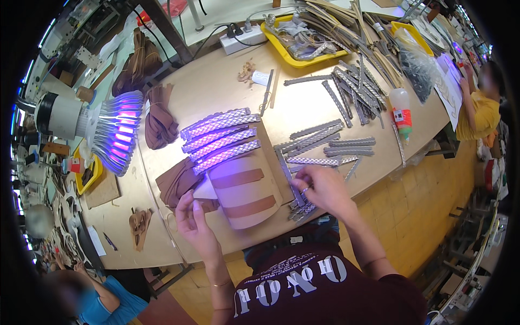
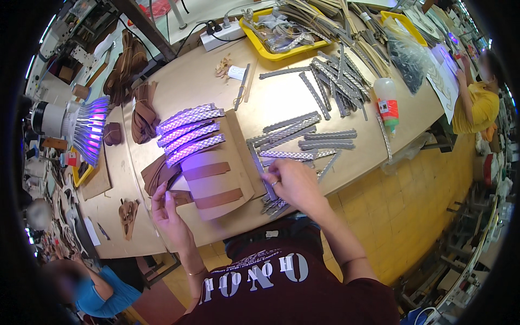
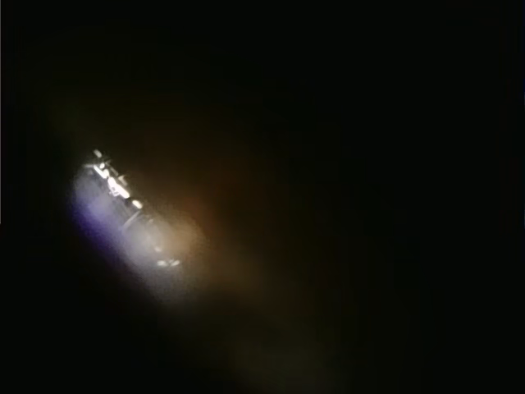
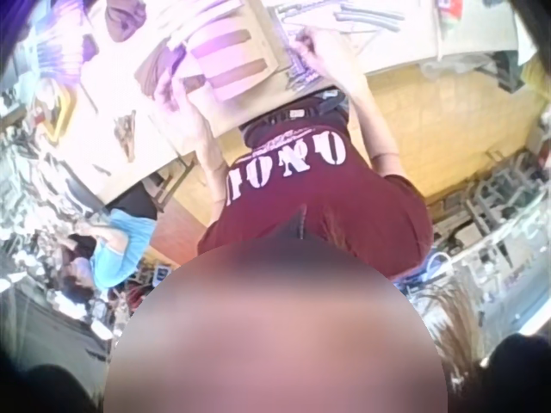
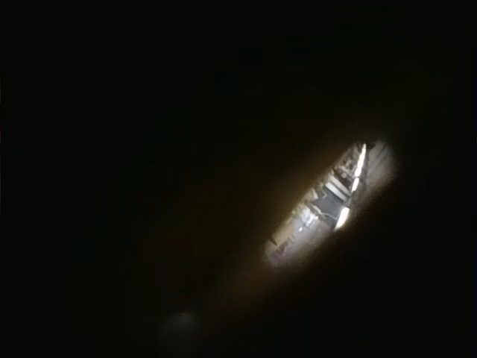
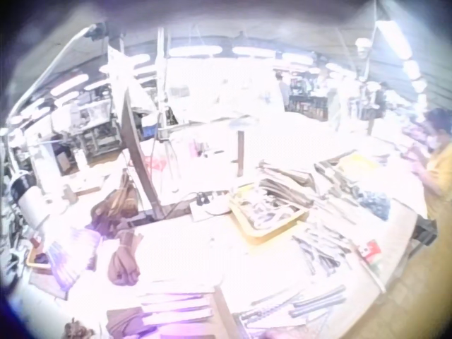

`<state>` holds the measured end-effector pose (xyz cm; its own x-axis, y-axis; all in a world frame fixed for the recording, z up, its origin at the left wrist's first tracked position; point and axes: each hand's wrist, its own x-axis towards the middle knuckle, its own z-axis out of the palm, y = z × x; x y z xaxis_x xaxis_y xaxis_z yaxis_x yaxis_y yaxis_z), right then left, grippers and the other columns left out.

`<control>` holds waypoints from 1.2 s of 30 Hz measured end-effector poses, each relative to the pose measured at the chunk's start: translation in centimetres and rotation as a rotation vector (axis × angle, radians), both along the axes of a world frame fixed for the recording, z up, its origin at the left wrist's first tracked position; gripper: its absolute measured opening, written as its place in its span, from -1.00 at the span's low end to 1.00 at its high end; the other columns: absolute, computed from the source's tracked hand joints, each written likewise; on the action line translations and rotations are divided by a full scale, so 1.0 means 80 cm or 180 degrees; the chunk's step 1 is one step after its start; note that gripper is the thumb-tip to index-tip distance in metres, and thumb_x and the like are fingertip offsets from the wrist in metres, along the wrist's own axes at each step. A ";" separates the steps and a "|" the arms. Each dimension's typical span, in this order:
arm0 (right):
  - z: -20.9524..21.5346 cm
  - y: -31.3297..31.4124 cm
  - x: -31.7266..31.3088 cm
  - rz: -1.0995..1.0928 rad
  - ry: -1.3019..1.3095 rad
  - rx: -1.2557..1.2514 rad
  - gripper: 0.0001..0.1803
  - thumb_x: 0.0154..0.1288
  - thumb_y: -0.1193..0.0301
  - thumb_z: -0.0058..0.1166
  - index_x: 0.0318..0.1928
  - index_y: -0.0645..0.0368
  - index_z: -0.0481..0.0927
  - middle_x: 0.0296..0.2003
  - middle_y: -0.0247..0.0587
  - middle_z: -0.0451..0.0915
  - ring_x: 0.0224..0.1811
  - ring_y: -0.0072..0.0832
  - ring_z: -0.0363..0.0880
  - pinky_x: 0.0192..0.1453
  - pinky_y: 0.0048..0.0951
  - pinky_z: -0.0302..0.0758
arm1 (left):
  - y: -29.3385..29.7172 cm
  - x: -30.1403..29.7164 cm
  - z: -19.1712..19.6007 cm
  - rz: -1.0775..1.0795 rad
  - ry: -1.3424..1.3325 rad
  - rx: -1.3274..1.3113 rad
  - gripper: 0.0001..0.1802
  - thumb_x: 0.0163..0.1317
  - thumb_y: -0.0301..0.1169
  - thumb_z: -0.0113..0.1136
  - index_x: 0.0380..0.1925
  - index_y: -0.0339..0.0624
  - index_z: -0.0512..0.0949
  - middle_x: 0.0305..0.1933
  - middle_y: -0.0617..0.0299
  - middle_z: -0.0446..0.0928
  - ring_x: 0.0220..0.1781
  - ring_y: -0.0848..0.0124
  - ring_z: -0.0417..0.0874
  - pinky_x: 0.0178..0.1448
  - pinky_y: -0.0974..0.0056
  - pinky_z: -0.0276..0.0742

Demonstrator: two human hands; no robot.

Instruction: The person wraps silver braided cords around a cylindrical cardboard form, stacking them in neat rows. They repeatedly pick up cords, align them, and press them into place under a purple UV lamp. The form gradually becomes covered with multiple layers of braided cord.

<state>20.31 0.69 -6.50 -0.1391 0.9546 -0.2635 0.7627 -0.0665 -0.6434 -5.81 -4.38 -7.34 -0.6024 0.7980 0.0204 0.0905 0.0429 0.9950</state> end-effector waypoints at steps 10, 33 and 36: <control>0.000 0.006 -0.001 -0.0340 0.1263 -0.0737 -0.74 0.35 0.28 0.21 -0.30 0.26 0.64 -0.53 -0.27 0.61 -0.52 -0.53 0.53 -0.37 -0.45 0.48 | -0.016 0.018 0.037 -0.0342 0.0121 0.0501 -0.83 0.34 -0.64 0.02 -0.09 -0.32 0.48 0.09 0.06 0.48 -0.09 0.45 0.50 0.06 0.34 0.45; 0.119 0.065 -0.106 0.2178 -0.0562 0.3354 -0.82 0.11 0.41 0.33 -0.31 0.12 0.59 -0.30 -0.30 0.66 -0.28 -0.41 0.66 0.01 -0.24 0.53 | 0.049 0.000 0.064 -0.1304 -0.1821 0.0487 -0.83 0.38 -0.52 0.16 -0.11 -0.41 0.60 -0.21 0.12 0.68 -0.16 0.43 0.71 0.01 0.32 0.65; 0.120 0.066 -0.114 0.1848 0.0104 0.2553 -0.76 0.12 0.42 0.35 -0.21 0.15 0.62 -0.31 -0.27 0.66 -0.29 -0.34 0.65 -0.02 -0.24 0.51 | 0.055 0.002 0.060 -0.1475 -0.2210 0.0561 -0.80 0.38 -0.53 0.16 -0.05 -0.38 0.59 -0.14 0.17 0.66 -0.11 0.46 0.70 0.04 0.36 0.64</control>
<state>11.21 5.96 3.06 -0.6377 0.6299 0.4434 0.5200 0.7767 -0.3555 -5.67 0.00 -2.53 -0.1377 0.9868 -0.0857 -0.5722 -0.0086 0.8201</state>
